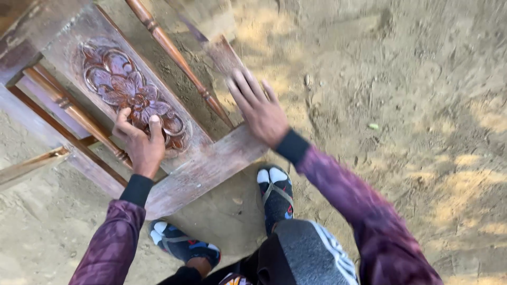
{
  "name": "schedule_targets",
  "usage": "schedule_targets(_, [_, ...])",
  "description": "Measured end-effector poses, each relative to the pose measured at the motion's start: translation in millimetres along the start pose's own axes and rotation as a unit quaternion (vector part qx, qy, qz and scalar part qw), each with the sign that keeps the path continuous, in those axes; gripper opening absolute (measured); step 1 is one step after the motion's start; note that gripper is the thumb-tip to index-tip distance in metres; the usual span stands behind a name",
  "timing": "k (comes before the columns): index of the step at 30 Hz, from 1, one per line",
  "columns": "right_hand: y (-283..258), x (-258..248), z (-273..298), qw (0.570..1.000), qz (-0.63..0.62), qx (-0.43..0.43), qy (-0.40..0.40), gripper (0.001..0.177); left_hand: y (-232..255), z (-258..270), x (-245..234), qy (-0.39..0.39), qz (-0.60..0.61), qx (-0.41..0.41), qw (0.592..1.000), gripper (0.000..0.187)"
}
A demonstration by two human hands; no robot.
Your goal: Sanding a wooden chair with sandpaper to prepare it for refinishing.
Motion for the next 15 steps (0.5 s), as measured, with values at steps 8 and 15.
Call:
schedule_targets(8, [-0.5,-8.4,-51.5,0.998,-0.052,0.02,0.016,0.048,-1.8,-2.5,0.1,0.005,-0.03,0.055,0.998,0.049])
schedule_targets(15, [1.2,-20.4,52.0,0.998,-0.039,0.029,-0.042,0.057,2.1,0.4,-1.4,-0.027,-0.038,0.028,0.999,0.051])
Point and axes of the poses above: each hand's wrist, its own z-axis away from the middle knuckle, its own x-axis out of the palm, y = z × x, the point moved 1 cm from there along -z, towards the middle knuckle, and after that the axes turned 5 degrees about y, right-handed, at the moved point
